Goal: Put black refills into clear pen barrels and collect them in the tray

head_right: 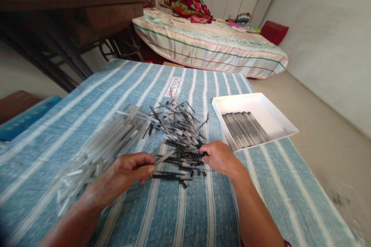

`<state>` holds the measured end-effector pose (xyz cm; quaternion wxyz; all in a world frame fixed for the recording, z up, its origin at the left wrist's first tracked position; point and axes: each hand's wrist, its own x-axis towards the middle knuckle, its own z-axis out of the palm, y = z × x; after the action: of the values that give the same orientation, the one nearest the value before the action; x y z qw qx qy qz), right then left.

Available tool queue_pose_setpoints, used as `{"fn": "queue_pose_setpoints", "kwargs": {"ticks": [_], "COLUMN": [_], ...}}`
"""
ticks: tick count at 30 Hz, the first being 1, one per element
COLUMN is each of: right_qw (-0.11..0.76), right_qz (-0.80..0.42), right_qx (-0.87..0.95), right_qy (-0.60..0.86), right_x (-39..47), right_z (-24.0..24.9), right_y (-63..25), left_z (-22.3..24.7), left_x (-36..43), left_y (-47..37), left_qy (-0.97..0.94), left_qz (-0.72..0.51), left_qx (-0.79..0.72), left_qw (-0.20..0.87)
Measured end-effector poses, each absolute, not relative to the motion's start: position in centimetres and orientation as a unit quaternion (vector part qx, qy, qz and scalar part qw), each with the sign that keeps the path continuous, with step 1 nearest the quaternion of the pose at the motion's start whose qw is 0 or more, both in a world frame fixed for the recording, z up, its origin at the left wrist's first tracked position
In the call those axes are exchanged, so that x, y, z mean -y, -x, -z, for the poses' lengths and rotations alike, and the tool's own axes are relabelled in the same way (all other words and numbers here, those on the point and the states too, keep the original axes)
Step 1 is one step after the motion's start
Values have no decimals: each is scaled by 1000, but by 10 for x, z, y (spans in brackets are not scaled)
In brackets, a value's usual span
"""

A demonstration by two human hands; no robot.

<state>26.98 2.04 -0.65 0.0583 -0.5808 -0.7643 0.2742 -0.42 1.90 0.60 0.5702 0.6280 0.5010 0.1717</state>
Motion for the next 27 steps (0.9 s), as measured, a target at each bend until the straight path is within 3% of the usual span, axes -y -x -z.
{"fn": "queue_pose_setpoints", "kwargs": {"ticks": [6,16,27], "right_qw": [85,435,469], "right_qz": [-256,-560,-613], "right_qx": [771,495,431], "right_qy": [577,502,468], "right_x": [-21,-11,-6], "right_z": [8,9,13], "right_y": [-267,-241,-216], "left_z": [-5,-7,-8], "left_x": [-18,-13,-12], "left_y": [6,2,1], "left_qy": [-631,-610,-585], "left_qz": [-169,-172,-195], "left_qx": [-497,-474,-455], "left_qw": [571,611,643]}}
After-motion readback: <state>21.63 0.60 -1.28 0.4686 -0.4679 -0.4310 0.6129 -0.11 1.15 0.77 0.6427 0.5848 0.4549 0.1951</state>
